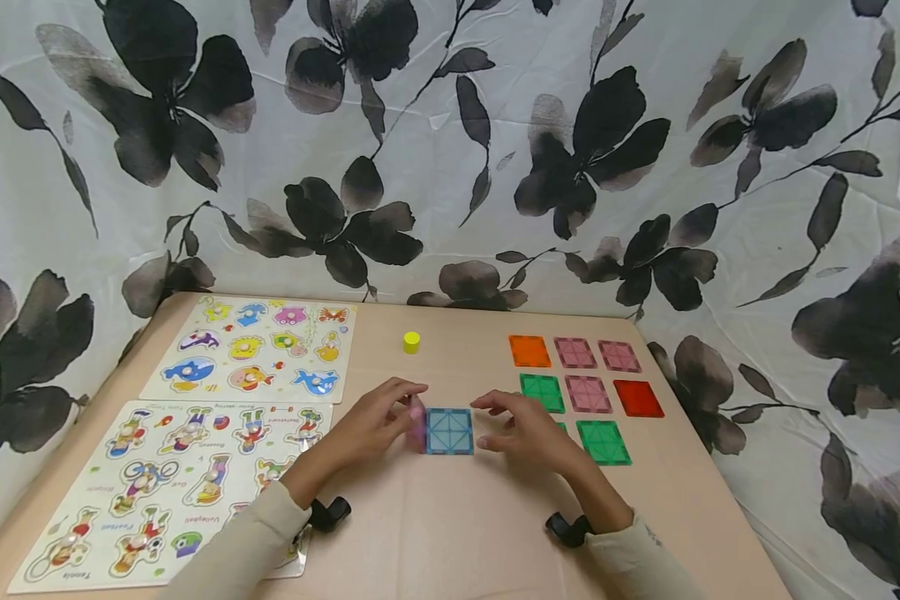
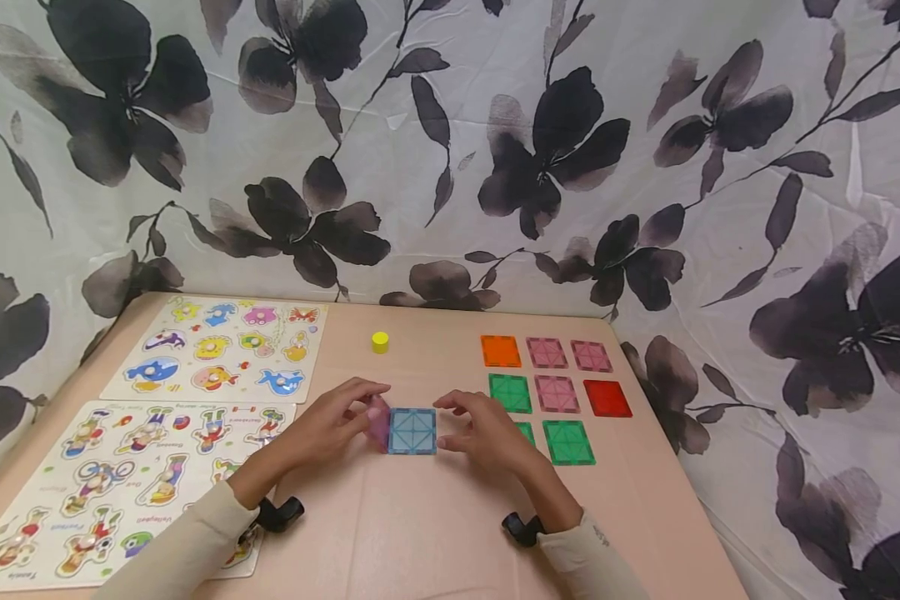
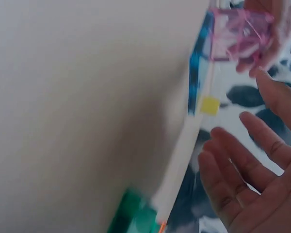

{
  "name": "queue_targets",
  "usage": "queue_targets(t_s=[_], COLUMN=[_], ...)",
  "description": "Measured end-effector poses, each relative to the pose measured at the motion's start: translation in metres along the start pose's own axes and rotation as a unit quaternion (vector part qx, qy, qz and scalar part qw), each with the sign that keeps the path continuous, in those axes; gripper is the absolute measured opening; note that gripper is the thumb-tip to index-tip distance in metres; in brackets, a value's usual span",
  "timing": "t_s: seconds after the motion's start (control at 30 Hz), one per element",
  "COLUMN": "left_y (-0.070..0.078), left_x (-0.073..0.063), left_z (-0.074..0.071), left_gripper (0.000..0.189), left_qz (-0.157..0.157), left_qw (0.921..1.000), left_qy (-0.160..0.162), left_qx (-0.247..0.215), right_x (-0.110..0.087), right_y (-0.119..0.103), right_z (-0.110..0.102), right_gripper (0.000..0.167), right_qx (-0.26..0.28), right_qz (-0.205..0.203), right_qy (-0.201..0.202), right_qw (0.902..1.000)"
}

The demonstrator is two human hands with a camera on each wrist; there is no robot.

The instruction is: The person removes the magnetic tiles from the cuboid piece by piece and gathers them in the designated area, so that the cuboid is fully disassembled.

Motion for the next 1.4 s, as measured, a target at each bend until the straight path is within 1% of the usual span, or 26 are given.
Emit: queue_targets(t_s=[0.1, 0.17, 0.23, 0.27, 0.37, 0.43, 0.47, 0.5, 0.57, 0.7, 0.77, 0.9, 1.0, 1.2, 1.4], left_y=[-0.001, 0.0, 0.002, 0.003, 0.008, 0.01, 0.01, 0.011, 0.011, 0.011, 0.011, 0.015, 0.019, 0.029, 0.039], left_x=[-0.004, -0.006, -0.007, -0.007, -0.008, -0.008, -0.008, -0.008, -0.007, -0.007, -0.007, -0.005, -0.002, 0.006, 0.015], left_z=[0.0, 0.0, -0.001, -0.002, -0.006, -0.008, -0.008, -0.009, -0.009, -0.008, -0.006, 0.0, 0.004, 0.016, 0.032], left_gripper=[0.063, 0.077, 0.084, 0.085, 0.084, 0.082, 0.081, 0.079, 0.076, 0.073, 0.074, 0.074, 0.074, 0.073, 0.072], left_qz=[-0.003, -0.001, 0.007, 0.01, 0.019, 0.024, 0.028, 0.033, 0.042, 0.062, 0.07, 0.084, 0.082, 0.07, 0.077], left_qw=[0.9988, 0.9948, 0.9867, 0.9815, 0.9627, 0.9523, 0.9487, 0.9456, 0.9426, 0.9401, 0.9402, 0.9383, 0.9379, 0.9449, 0.9491], left_qy=[-0.018, -0.028, -0.031, -0.03, -0.028, -0.029, -0.031, -0.032, -0.033, -0.023, -0.016, -0.009, -0.005, 0.001, -0.006], left_qx=[0.046, 0.098, 0.159, 0.189, 0.269, 0.303, 0.314, 0.322, 0.33, 0.335, 0.333, 0.335, 0.337, 0.32, 0.305], right_x=[0.008, 0.012, 0.015, 0.017, 0.019, 0.02, 0.021, 0.021, 0.021, 0.017, 0.014, 0.003, -0.007, -0.029, -0.051], right_y=[-0.006, -0.01, -0.016, -0.018, -0.025, -0.029, -0.031, -0.032, -0.034, -0.033, -0.031, -0.026, -0.02, -0.001, 0.031], right_z=[0.016, 0.025, 0.033, 0.035, 0.041, 0.043, 0.043, 0.044, 0.043, 0.04, 0.036, 0.023, 0.009, -0.022, -0.057], right_gripper=[0.064, 0.071, 0.075, 0.076, 0.076, 0.074, 0.073, 0.072, 0.07, 0.069, 0.068, 0.069, 0.069, 0.067, 0.07], right_qx=[-0.047, -0.089, -0.129, -0.144, -0.184, -0.198, -0.202, -0.211, -0.22, -0.233, -0.233, -0.223, -0.205, -0.168, -0.141], right_qz=[0.01, 0.012, 0.008, 0.006, -0.005, -0.014, -0.019, -0.023, -0.03, -0.029, -0.026, -0.022, -0.02, 0.005, 0.04], right_qy=[-0.012, -0.019, -0.024, -0.024, -0.021, -0.018, -0.017, -0.016, -0.011, 0.0, 0.009, 0.034, 0.049, 0.08, 0.09], right_qw=[0.9988, 0.9958, 0.9913, 0.9893, 0.9827, 0.98, 0.979, 0.9772, 0.9749, 0.972, 0.972, 0.974, 0.9774, 0.9825, 0.985])
Point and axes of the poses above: each hand's wrist, its own x-axis towards the middle knuckle, its own z-axis out of the palm, y = z × x, the point moved 9 cm from there along x, towards the middle knuckle, and after that the axes turned 8 degrees about z, right-handed, at the moved point
